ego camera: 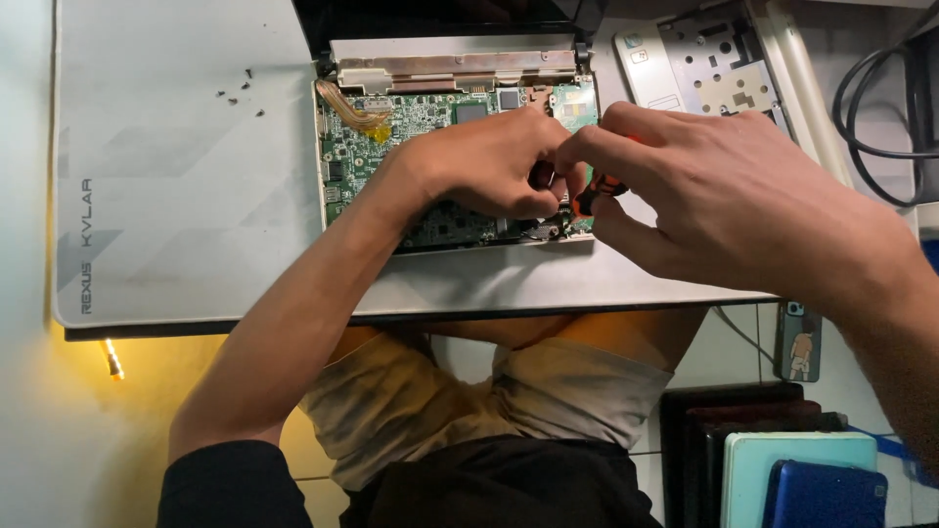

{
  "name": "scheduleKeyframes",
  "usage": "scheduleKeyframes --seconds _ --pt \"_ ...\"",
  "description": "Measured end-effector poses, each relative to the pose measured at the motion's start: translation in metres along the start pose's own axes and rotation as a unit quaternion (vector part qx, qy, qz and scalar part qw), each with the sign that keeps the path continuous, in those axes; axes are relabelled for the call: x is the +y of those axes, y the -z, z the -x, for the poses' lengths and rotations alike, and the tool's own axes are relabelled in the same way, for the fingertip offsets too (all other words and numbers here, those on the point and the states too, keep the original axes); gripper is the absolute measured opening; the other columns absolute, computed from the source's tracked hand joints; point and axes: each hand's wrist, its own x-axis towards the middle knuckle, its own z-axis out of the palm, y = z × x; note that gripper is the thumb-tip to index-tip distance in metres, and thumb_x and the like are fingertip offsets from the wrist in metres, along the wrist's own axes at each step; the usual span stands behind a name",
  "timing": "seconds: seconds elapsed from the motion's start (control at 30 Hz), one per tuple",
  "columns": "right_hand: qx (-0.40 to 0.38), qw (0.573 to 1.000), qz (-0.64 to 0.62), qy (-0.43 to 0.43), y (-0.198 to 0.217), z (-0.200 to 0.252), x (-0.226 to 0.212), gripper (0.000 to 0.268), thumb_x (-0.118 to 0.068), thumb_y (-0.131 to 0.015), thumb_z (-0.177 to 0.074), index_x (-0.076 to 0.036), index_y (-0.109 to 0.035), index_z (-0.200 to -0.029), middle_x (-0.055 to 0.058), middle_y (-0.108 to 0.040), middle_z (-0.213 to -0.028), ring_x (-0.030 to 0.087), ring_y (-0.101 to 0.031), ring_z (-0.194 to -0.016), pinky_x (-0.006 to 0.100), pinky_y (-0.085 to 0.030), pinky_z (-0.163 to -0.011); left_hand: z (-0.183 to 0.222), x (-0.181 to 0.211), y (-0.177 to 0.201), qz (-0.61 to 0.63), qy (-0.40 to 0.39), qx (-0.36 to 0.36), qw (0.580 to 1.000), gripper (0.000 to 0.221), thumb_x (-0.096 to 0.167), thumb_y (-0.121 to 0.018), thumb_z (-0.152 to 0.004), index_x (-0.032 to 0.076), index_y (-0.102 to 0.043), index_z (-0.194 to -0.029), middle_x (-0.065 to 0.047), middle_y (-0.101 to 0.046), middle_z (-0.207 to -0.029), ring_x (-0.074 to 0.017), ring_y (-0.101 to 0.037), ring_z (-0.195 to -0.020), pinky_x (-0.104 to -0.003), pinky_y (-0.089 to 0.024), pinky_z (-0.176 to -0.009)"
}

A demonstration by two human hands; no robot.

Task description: Using a screwdriver to remove screws and then detaching a small circuit board from the internal assembly of a laptop.

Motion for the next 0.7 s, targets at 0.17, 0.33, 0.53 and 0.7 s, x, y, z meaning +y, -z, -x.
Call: scheduleKeyframes --seconds 0.17,0.33,0.53,0.7 --pt "-0.043 0.995 0.074 -0.05 0.001 -0.006 -0.002 0.044 -0.061 -0.045 -0.126 -0.027 -0.066 -0.144 0.002 -0.086 -0.108 0.04 -0.083 -0.061 0.052 -0.057 -0.052 0.002 -0.001 -0.001 -0.004 -0.058 0.014 0.998 0.042 0.052 -0.06 -0.097 0.012 -0.074 -0.093 0.0 -0.072 -0.079 -0.0167 -0.067 -0.067 -0.046 -0.046 -0.093" --pt "-0.013 1.0 0.008 -0.008 0.007 -0.004 -0.012 0.043 -0.039 -0.066 -0.111 -0.029 -0.061 -0.152 0.004 -0.066 -0.119 0.038 -0.07 -0.062 0.054 -0.058 -0.044 0.001 -0.01 -0.004 -0.004 -0.031 0.01 0.999 0.012 0.016 -0.086 -0.099 0.017 -0.074 -0.095 0.003 -0.077 -0.094 -0.0166 -0.067 -0.092 -0.037 -0.056 -0.088" --pt "-0.071 0.995 0.056 -0.051 0.005 -0.003 -0.009 0.035 -0.05 -0.042 -0.132 -0.022 -0.063 -0.13 -0.004 -0.073 -0.081 0.019 -0.057 -0.047 0.038 -0.04 -0.048 -0.002 -0.005 -0.002 0.031 -0.011 -0.013 0.999 0.028 0.014 -0.091 -0.103 0.014 -0.064 -0.099 0.001 -0.061 -0.088 -0.0153 -0.06 -0.077 -0.033 -0.048 -0.065" --pt "-0.064 0.995 0.033 -0.07 0.01 0.0 -0.017 0.044 -0.065 -0.046 -0.128 -0.023 -0.059 -0.124 0.003 -0.076 -0.079 0.025 -0.064 -0.055 0.045 -0.046 -0.055 -0.003 -0.01 -0.002 -0.006 -0.118 -0.002 0.993 0.024 0.027 -0.092 -0.103 0.007 -0.089 -0.115 -0.008 -0.08 -0.111 -0.0236 -0.074 -0.101 -0.037 -0.061 -0.085"
